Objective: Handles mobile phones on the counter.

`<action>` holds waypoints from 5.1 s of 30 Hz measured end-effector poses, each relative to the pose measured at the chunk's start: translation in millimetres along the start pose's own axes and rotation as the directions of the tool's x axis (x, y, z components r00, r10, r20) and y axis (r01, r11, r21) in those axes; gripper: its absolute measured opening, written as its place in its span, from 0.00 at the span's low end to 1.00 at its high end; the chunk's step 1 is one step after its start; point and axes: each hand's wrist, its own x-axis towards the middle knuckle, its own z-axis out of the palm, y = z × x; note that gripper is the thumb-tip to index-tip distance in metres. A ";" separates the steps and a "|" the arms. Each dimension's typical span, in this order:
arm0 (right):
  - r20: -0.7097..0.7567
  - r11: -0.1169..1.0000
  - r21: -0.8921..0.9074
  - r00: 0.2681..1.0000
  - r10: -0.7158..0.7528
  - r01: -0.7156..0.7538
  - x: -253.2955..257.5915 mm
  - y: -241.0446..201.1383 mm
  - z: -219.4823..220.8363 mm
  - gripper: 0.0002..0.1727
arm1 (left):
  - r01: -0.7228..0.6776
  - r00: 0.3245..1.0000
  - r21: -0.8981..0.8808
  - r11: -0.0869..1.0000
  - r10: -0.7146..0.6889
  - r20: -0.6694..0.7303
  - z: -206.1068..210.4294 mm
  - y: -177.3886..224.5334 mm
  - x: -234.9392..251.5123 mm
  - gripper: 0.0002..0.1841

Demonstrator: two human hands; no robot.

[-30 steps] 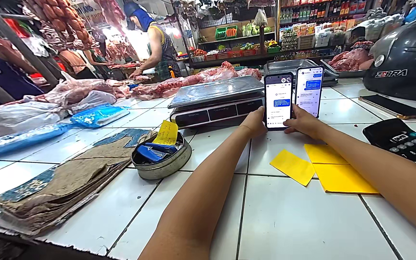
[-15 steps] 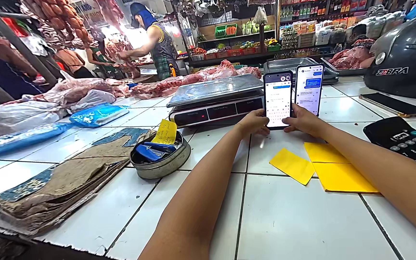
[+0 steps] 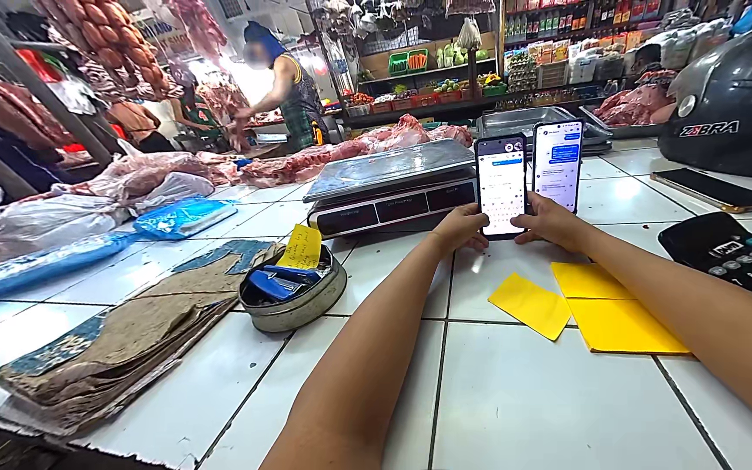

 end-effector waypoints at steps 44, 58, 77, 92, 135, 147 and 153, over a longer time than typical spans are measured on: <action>-0.033 0.998 -0.063 0.999 -0.029 0.027 2.4 2.0 1.0 0.23 | -0.010 1.000 -0.015 1.000 0.010 0.006 1.8 2.0 -1.2 0.16; -0.012 0.999 -0.030 1.000 -0.015 0.015 1.9 1.2 -2.1 0.20 | 0.009 1.000 -0.012 1.000 -0.009 0.011 1.4 4.8 -2.9 0.17; -0.033 0.999 -0.026 0.999 -0.044 0.043 -0.7 1.2 0.5 0.19 | 0.003 1.000 -0.054 0.999 -0.003 -0.001 1.6 2.2 0.1 0.17; -0.019 0.998 0.061 0.999 0.026 -0.025 2.6 2.1 -4.0 0.17 | -0.001 1.000 -0.030 1.000 0.001 -0.005 2.1 2.6 -0.3 0.17; 0.025 1.000 -0.007 1.000 0.013 -0.012 0.3 4.1 -7.5 0.22 | -0.004 1.000 0.007 1.000 0.004 0.003 2.7 4.4 -2.2 0.17; 0.017 1.000 0.000 1.000 0.022 -0.022 2.3 2.0 -6.2 0.17 | 0.005 1.000 -0.005 1.000 -0.004 0.009 2.0 4.2 -2.3 0.17; 0.030 1.000 -0.028 1.000 -0.009 0.009 1.1 2.5 -5.6 0.20 | -0.009 1.000 -0.016 1.000 0.009 0.017 0.9 2.0 -1.1 0.16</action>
